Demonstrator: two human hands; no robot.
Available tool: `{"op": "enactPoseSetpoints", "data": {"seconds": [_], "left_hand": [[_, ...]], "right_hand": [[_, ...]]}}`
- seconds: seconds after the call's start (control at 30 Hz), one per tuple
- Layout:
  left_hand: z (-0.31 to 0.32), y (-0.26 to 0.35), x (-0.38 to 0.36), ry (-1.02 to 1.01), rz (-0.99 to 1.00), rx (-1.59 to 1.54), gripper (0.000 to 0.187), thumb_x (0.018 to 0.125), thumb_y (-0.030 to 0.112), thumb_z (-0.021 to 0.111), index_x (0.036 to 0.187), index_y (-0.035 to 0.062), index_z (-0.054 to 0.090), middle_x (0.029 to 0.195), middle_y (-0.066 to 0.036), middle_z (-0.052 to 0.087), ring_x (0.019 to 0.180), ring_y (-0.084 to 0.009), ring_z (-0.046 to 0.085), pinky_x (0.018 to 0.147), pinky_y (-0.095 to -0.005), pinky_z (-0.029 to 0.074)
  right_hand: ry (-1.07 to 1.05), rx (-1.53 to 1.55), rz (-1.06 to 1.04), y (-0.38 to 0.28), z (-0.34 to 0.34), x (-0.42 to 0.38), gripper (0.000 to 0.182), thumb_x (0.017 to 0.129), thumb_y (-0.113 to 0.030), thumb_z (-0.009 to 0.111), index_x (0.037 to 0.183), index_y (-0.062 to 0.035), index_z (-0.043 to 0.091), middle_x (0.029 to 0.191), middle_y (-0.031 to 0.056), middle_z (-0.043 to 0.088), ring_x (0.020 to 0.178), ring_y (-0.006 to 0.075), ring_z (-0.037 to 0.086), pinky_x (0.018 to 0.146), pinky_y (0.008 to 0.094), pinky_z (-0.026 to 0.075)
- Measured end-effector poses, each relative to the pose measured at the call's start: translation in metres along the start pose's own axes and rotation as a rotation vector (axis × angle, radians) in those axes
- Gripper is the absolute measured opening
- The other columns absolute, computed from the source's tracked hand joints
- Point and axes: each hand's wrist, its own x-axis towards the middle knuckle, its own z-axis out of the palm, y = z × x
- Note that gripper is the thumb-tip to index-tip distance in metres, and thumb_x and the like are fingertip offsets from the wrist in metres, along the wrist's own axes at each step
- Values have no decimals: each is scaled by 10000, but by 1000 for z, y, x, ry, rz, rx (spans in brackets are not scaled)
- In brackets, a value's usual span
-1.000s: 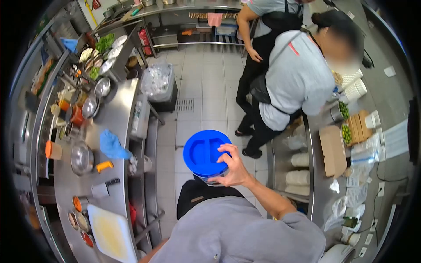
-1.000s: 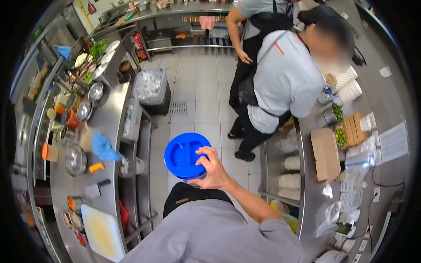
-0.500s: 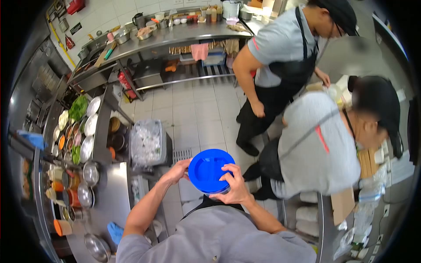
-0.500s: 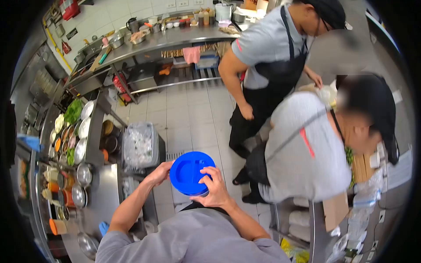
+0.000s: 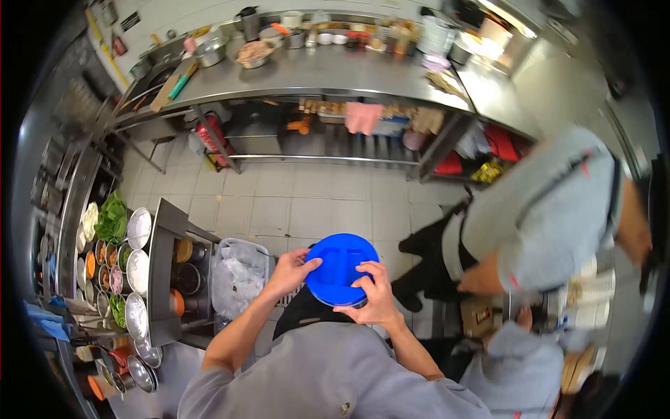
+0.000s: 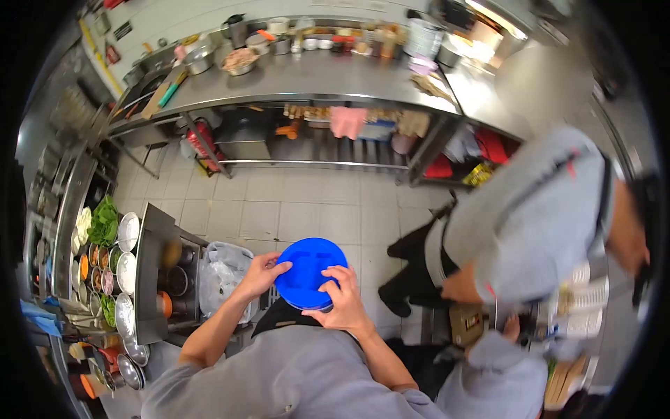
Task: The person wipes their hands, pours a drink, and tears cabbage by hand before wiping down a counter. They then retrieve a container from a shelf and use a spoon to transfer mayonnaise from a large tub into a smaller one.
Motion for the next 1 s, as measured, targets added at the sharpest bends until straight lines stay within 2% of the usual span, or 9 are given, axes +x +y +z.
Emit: {"op": "enactPoseSetpoints", "data": {"seconds": [0.13, 0.3, 0.4, 0.47, 0.6, 0.7, 0.8, 0.83, 1.0], "left_hand": [[-55, 18, 114, 68, 101, 52, 290, 923, 204, 746, 1084, -36, 716, 854, -89, 737, 728, -134, 671, 662, -310, 548], [-138, 73, 223, 181, 125, 279, 360, 826, 285, 782, 1043, 6, 714, 836, -146, 723, 745, -251, 697, 701, -392, 561], [-196, 98, 273, 251, 123, 313, 345, 891, 243, 780, 1073, -33, 680, 836, -93, 709, 729, -154, 660, 658, -326, 548], [-235, 122, 298, 317, 95, 354, 394, 894, 290, 780, 1100, -30, 677, 844, -98, 711, 727, -167, 663, 663, -341, 553], [-331, 140, 337, 335, -102, 125, 530, 894, 372, 781, 1210, -29, 635, 949, -116, 715, 821, -192, 674, 724, -368, 564], [-395, 123, 363, 492, -72, -171, 588, 885, 344, 788, 1286, -31, 579, 1059, -131, 694, 934, -196, 660, 792, -365, 557], [-465, 121, 359, 706, -60, -163, 553, 862, 281, 803, 1258, -25, 566, 969, -128, 683, 882, -200, 653, 785, -354, 545], [-487, 137, 349, 774, -99, -206, 498, 848, 243, 806, 1205, -12, 571, 935, -111, 654, 854, -182, 623, 769, -339, 531], [-569, 147, 316, 1253, -82, -333, 451, 800, 201, 804, 1137, 15, 568, 863, -57, 590, 795, -136, 557, 706, -314, 493]], "right_hand": [[-34, -26, 5, 56, 41, 106, 613, 542, -369, 1003, 865, -50, 591, 1245, 161, 515, 1190, 403, 511, 986, 519, 471], [-86, -22, -58, 110, 85, 245, 601, 547, -343, 1002, 857, -47, 580, 1273, 158, 487, 1181, 394, 505, 972, 514, 465], [-126, -4, -131, 132, 121, 331, 611, 541, -337, 1003, 869, -44, 580, 1278, 160, 478, 1187, 391, 503, 976, 514, 459], [-174, 10, -181, 147, 148, 388, 615, 539, -333, 1004, 879, -43, 581, 1277, 164, 477, 1191, 391, 501, 976, 511, 459], [-308, 126, -289, 170, 226, 499, 627, 533, -343, 1009, 889, -54, 581, 1276, 166, 480, 1197, 398, 496, 994, 512, 449], [-451, 233, -401, 183, 296, 583, 636, 526, -347, 1013, 889, -57, 579, 1268, 163, 487, 1199, 400, 497, 1009, 518, 443], [-581, 389, -561, 182, 377, 666, 634, 521, -348, 1015, 876, -59, 577, 1257, 161, 497, 1201, 398, 499, 1009, 529, 451], [-624, 449, -609, 171, 403, 696, 571, 564, -342, 991, 871, -66, 596, 1242, 137, 517, 1185, 396, 511, 988, 527, 471], [-842, 627, -953, 107, 547, 808, 574, 552, -320, 990, 875, -68, 588, 1217, 140, 525, 1144, 381, 543, 955, 501, 497]]}}
